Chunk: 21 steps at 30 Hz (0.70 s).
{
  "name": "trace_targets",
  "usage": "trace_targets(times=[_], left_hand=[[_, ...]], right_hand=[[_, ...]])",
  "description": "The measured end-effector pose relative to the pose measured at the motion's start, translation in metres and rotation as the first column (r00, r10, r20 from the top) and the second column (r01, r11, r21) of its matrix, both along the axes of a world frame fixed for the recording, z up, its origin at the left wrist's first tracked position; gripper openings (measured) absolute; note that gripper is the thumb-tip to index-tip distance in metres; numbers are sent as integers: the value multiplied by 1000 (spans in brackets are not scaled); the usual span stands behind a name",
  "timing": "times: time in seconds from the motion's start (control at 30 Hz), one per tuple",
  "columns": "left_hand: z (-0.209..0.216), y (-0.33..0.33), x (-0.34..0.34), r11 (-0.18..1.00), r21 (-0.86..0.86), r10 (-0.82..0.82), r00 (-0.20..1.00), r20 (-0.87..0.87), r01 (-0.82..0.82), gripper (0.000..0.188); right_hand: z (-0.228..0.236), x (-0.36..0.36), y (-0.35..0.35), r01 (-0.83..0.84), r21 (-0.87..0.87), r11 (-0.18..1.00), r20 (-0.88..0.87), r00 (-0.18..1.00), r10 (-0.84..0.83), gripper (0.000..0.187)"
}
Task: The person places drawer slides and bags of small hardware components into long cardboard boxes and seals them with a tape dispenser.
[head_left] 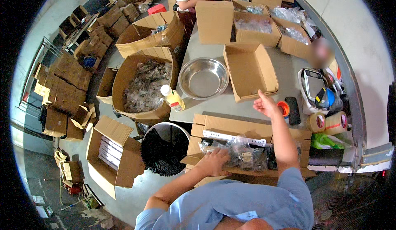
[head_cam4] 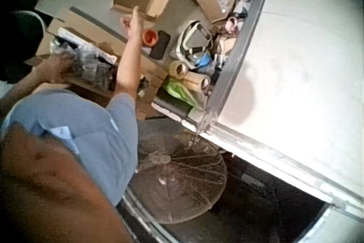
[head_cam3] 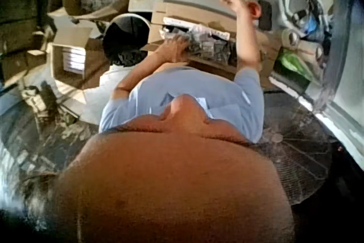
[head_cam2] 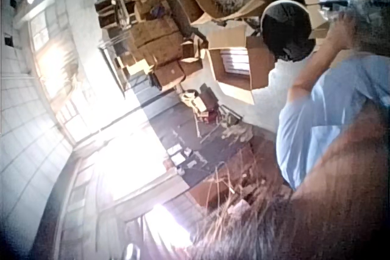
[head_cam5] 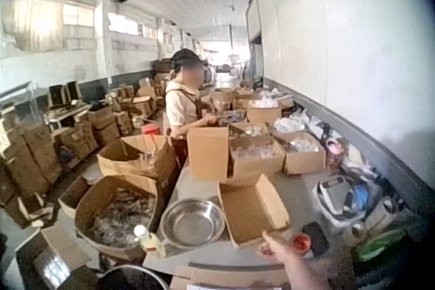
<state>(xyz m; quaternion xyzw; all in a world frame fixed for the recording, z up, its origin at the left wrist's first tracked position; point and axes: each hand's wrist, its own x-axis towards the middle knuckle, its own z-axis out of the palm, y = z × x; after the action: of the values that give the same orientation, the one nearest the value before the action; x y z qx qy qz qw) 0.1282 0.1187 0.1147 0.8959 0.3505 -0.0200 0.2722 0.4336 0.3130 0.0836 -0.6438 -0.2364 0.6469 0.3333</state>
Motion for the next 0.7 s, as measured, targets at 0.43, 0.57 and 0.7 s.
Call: trace_targets(times=[0.43, 0.57, 0.7], left_hand=[[-20, -2, 1, 998, 61, -28, 999, 16, 27, 41], [-41, -2, -2, 985, 158, -54, 997, -64, 63, 39], [-18, 11, 4, 998, -12, -59, 993, -104, 58, 42]], right_hand=[[-39, 15, 135, -726, -416, 547, 851, -98, 517, 35], [-44, -14, 141, -729, -492, 476, 816, -196, 543, 36], [-1, -14, 129, -699, 206, 685, 970, 238, -50, 10]])
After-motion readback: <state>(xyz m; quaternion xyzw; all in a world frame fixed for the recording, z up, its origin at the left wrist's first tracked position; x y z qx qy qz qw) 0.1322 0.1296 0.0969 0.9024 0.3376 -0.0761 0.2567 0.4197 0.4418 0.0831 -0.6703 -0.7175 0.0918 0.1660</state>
